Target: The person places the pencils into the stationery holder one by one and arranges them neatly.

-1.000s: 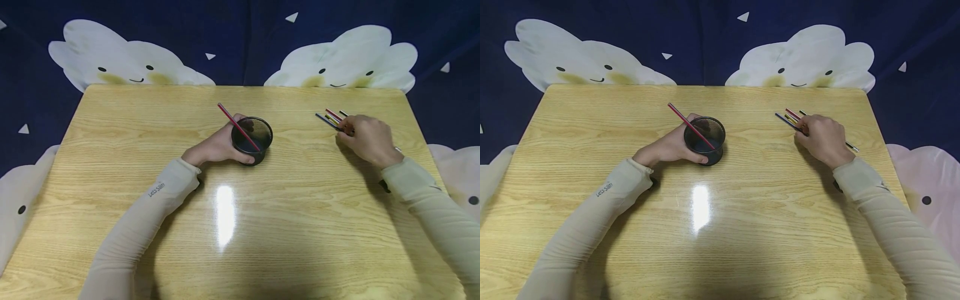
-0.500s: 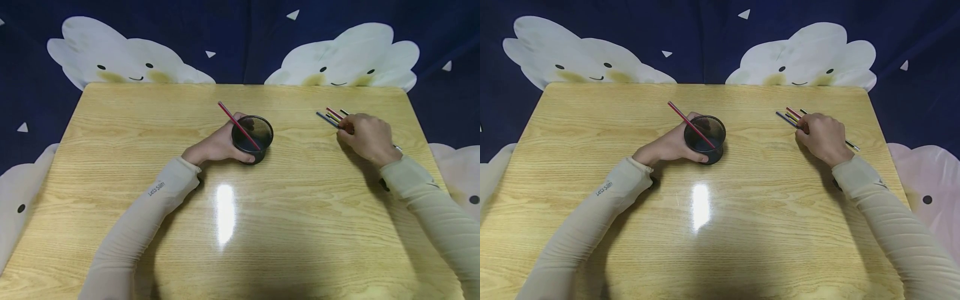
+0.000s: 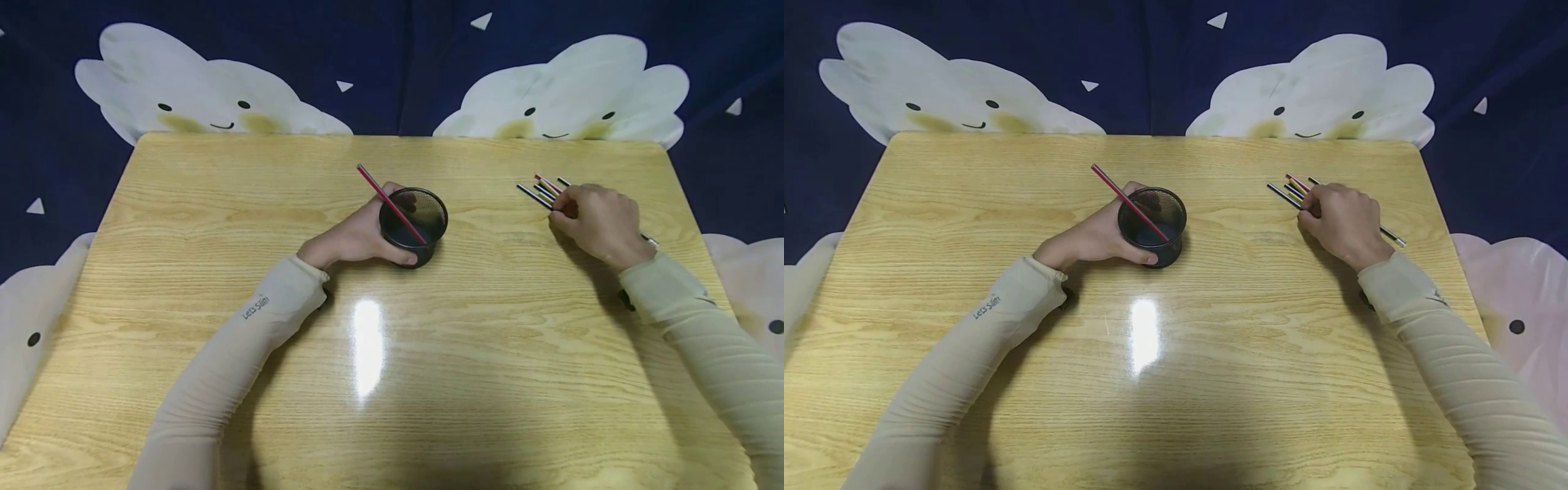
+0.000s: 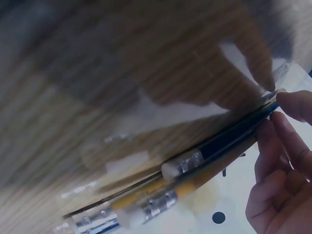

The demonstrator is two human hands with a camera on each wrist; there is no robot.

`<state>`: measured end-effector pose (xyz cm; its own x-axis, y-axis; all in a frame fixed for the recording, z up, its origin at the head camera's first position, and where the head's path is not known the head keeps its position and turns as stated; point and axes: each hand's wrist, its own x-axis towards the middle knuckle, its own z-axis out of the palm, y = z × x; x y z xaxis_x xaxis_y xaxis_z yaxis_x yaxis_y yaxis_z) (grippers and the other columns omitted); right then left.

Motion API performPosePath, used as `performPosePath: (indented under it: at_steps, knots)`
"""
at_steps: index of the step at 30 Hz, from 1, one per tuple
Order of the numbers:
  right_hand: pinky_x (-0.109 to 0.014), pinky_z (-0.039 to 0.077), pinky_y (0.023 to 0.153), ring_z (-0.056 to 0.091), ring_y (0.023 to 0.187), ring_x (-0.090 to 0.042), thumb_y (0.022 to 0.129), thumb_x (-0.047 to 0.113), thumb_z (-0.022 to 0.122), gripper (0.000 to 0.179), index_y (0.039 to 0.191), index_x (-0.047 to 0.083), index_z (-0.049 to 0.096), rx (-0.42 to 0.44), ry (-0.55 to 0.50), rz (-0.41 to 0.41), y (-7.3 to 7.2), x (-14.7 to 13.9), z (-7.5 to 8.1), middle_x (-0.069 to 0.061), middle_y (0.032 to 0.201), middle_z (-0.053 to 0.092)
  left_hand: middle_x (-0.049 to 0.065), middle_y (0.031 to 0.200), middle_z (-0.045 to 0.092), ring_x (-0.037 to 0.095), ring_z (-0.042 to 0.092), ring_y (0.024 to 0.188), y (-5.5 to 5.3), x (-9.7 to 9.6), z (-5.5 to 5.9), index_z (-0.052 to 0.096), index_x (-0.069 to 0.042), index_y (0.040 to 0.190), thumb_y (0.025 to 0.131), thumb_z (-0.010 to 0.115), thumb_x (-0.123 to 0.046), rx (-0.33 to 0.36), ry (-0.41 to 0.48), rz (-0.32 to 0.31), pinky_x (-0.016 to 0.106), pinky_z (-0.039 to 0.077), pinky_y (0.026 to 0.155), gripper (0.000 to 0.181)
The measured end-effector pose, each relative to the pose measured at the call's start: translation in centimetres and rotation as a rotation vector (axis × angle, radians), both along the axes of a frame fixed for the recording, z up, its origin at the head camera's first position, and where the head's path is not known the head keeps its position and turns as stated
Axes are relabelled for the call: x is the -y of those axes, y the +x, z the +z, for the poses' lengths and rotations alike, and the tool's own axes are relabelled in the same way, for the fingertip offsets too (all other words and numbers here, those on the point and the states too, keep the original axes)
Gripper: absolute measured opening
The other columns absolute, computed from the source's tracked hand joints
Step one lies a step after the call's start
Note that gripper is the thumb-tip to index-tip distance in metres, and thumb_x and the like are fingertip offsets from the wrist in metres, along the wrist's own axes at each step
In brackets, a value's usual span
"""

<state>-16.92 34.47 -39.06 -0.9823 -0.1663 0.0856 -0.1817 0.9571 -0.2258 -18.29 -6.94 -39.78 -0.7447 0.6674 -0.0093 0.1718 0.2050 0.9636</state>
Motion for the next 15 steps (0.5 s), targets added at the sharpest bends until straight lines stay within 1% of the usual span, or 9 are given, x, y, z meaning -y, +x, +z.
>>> performPosePath:
  at_steps: [4,8,11,15]
  knots:
    - [-0.058,0.044,0.062,0.068,0.081,-0.037,0.096,0.021,0.078,0.016,0.104,0.007,0.078,0.008,0.007,-0.001,-0.12,0.06,-0.01,-0.011,0.092,0.072,0.011,0.151,0.048,0.023,0.052,0.137,-0.03,0.01,0.00,0.038,-0.001,0.153,0.074,0.099,-0.006,0.002,-0.006,0.007,0.034,0.039,0.118,0.100]
    - [-0.060,0.045,0.061,0.069,0.082,-0.040,0.097,0.022,0.078,0.018,0.105,0.006,0.079,0.018,0.020,0.009,-0.20,0.10,0.05,-0.013,0.092,0.073,0.012,0.151,0.048,0.023,0.052,0.137,-0.02,0.03,0.02,0.037,-0.001,0.153,0.074,0.100,-0.006,0.003,-0.008,0.007,0.034,0.039,0.119,0.101]
    - [-0.059,0.045,0.059,0.068,0.079,-0.040,0.098,0.023,0.077,0.017,0.102,0.006,0.079,0.027,0.028,0.019,-0.24,0.11,0.09,-0.013,0.090,0.073,0.012,0.151,0.048,0.023,0.052,0.137,-0.01,0.04,0.09,0.037,-0.001,0.153,0.074,0.100,-0.005,0.006,-0.005,0.001,0.034,0.039,0.118,0.101]
    - [-0.056,0.044,0.055,0.067,0.073,-0.038,0.098,0.022,0.076,0.014,0.098,0.009,0.078,0.035,0.036,0.035,-0.25,0.10,0.17,-0.011,0.085,0.073,0.012,0.151,0.048,0.024,0.052,0.137,-0.04,0.02,0.09,0.037,-0.001,0.153,0.074,0.099,-0.004,0.011,0.002,-0.007,0.035,0.039,0.118,0.101]
